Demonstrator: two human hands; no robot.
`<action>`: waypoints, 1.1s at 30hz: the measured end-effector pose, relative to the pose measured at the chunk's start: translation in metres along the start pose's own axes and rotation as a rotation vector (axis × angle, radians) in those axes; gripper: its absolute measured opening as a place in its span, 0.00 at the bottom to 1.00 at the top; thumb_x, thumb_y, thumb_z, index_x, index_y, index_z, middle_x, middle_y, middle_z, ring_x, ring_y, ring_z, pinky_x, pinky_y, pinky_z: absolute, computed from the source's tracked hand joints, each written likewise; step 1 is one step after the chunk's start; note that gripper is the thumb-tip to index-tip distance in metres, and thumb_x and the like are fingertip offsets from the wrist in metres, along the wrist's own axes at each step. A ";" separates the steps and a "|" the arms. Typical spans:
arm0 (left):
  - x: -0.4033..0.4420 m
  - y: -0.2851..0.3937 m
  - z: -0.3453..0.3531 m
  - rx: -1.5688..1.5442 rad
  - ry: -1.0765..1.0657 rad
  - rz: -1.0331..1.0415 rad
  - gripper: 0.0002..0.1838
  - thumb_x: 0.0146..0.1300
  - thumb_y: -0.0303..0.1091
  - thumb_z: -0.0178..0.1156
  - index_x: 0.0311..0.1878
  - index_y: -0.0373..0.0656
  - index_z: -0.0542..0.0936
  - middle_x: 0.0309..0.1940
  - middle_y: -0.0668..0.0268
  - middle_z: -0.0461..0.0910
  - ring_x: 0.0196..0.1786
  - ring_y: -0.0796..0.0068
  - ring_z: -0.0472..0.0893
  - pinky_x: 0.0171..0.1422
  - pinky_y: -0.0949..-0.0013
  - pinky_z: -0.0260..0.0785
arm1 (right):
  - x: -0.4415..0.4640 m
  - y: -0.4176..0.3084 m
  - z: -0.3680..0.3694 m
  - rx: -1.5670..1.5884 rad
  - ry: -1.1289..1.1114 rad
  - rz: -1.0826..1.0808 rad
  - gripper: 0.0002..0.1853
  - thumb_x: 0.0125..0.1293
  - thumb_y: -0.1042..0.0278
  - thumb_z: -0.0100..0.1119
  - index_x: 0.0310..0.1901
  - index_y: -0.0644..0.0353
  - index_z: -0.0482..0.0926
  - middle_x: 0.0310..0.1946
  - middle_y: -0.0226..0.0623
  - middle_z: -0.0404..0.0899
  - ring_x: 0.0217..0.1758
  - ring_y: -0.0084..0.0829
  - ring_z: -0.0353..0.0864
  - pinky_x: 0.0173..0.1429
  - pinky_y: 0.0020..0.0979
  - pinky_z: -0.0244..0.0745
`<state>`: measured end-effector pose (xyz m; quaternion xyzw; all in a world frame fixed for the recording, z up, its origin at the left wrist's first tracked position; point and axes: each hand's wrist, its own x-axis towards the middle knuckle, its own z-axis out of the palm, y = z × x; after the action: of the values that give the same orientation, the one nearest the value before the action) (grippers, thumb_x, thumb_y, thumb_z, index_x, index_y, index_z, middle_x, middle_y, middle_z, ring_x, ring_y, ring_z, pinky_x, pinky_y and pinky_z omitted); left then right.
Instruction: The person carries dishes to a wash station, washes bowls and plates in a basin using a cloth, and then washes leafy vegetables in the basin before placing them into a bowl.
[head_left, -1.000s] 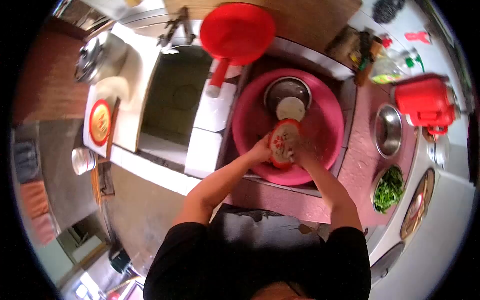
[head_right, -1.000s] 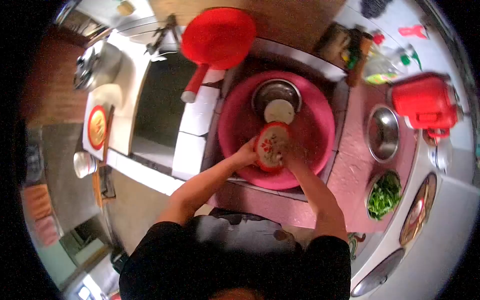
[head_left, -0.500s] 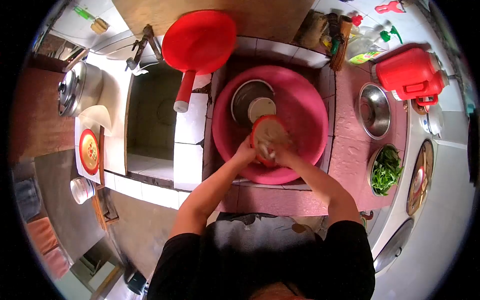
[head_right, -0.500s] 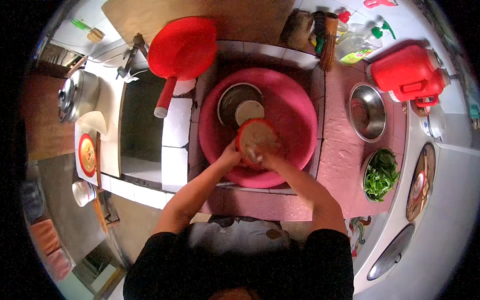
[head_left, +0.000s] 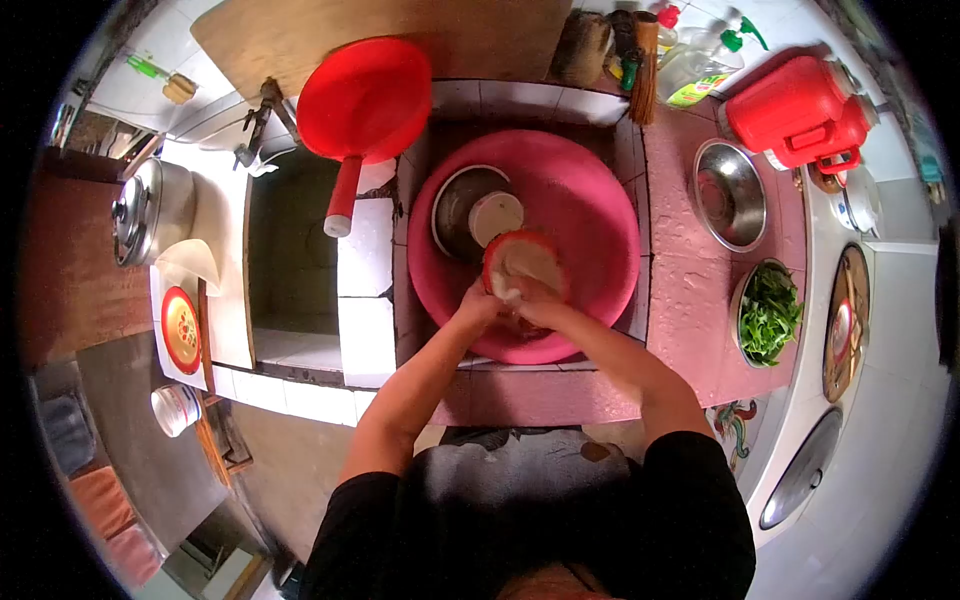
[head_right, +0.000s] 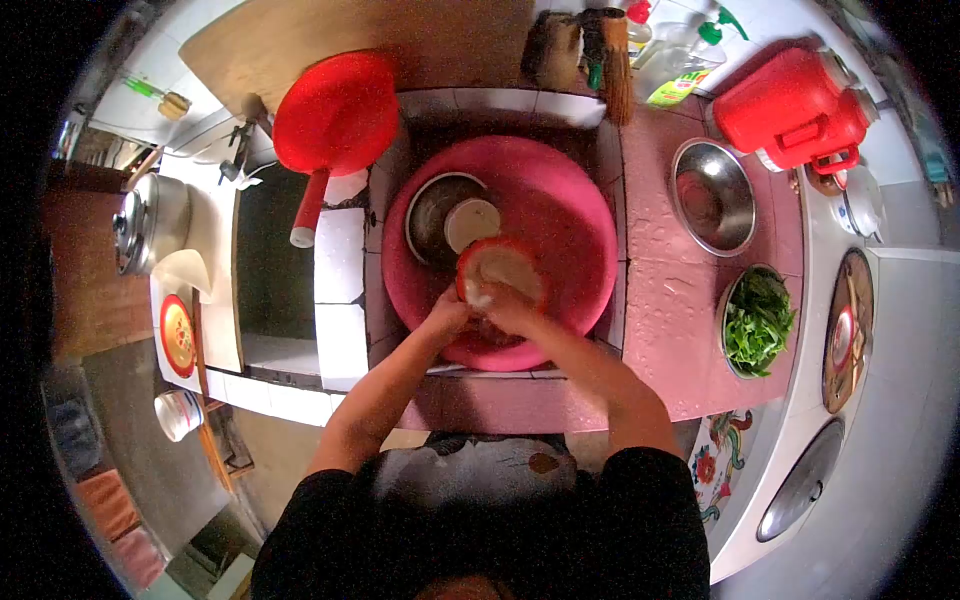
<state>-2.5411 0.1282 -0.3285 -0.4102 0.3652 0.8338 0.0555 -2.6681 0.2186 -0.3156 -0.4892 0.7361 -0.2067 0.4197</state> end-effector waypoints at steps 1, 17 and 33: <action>-0.005 0.003 0.005 0.018 0.018 0.003 0.34 0.50 0.18 0.57 0.63 0.45 0.60 0.51 0.58 0.74 0.45 0.60 0.80 0.33 0.61 0.79 | -0.009 0.010 -0.008 -0.203 -0.023 -0.034 0.19 0.58 0.61 0.53 0.52 0.52 0.74 0.54 0.45 0.73 0.59 0.42 0.70 0.65 0.45 0.58; -0.005 0.009 0.019 2.114 -0.188 0.725 0.12 0.56 0.35 0.51 0.40 0.43 0.79 0.44 0.55 0.78 0.51 0.56 0.77 0.60 0.55 0.65 | 0.034 0.101 -0.048 0.270 0.474 0.129 0.19 0.60 0.68 0.54 0.54 0.58 0.70 0.47 0.41 0.74 0.51 0.34 0.73 0.56 0.36 0.67; 0.003 0.003 0.039 0.533 0.063 0.504 0.21 0.59 0.34 0.59 0.54 0.35 0.71 0.49 0.57 0.77 0.52 0.67 0.76 0.55 0.65 0.68 | -0.047 -0.014 -0.092 -0.187 0.321 -0.281 0.16 0.58 0.62 0.56 0.49 0.53 0.74 0.44 0.45 0.78 0.51 0.44 0.75 0.58 0.44 0.67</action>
<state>-2.5690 0.1515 -0.3135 -0.3041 0.6607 0.6838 -0.0580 -2.7282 0.2443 -0.2342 -0.5845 0.7339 -0.2694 0.2172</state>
